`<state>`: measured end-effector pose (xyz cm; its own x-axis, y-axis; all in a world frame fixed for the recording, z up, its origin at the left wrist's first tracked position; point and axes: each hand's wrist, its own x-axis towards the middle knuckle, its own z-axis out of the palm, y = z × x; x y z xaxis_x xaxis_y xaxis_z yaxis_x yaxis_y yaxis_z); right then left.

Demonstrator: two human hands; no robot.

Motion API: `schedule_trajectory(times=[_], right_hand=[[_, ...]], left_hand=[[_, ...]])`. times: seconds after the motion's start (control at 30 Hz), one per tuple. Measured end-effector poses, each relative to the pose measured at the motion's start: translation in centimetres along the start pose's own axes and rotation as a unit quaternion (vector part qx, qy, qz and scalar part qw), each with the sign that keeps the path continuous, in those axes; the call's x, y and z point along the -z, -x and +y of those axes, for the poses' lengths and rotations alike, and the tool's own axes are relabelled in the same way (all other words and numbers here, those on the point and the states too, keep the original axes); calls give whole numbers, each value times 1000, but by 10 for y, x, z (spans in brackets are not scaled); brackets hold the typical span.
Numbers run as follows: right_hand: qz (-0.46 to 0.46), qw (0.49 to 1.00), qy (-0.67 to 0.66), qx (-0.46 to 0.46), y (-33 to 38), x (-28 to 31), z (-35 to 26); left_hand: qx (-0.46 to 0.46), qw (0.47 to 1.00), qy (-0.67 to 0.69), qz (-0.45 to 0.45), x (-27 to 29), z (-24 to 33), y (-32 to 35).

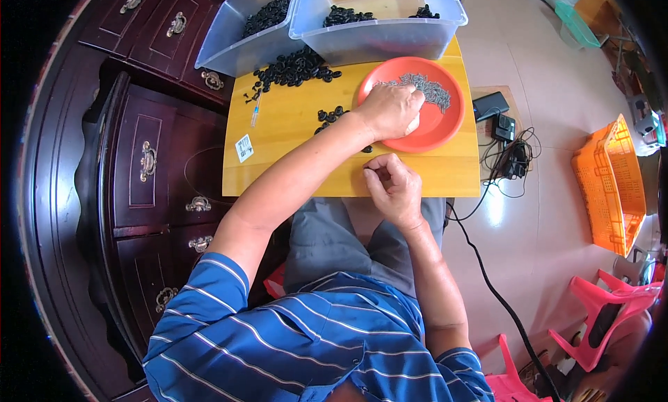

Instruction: The person picks up metal pins from a plate and inserts them into black plastic pieces by hand.

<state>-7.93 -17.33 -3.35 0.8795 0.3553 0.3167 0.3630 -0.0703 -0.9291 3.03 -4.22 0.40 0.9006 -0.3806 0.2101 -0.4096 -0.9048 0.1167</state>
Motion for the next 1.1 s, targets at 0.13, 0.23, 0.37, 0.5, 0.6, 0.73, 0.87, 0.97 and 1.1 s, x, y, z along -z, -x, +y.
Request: schedule_trajectory(times=[0.13, 0.23, 0.37, 0.5, 0.6, 0.73, 0.87, 0.97, 1.1], right_hand=[[4, 999, -33, -33, 1, -1, -1], [10, 999, -15, -39, 4, 1, 1], [-4, 996, -65, -57, 5, -3, 0], [26, 990, -114, -77, 6, -12, 0], [32, 979, -184, -87, 3, -20, -4], [1, 984, -162, -79, 4, -33, -8], [-6, 979, -168, -112, 1, -39, -4], [-8, 978, -176, -113, -1, -38, -2], [-2, 969, -209, -132, -5, -42, -5]], left_hand=[[16, 980, 144, 139, 25, 6, 19], [75, 939, 300, 154, 44, 14, 55], [175, 893, 366, 193, 42, 9, 117], [272, 834, 443, 187, 29, 4, 168], [314, 802, 474, 182, 24, 5, 188], [320, 786, 490, 197, 18, -1, 194], [293, 782, 520, 180, 24, -7, 192], [265, 768, 553, 183, 18, -10, 188], [247, 746, 589, 188, 6, -10, 188]])
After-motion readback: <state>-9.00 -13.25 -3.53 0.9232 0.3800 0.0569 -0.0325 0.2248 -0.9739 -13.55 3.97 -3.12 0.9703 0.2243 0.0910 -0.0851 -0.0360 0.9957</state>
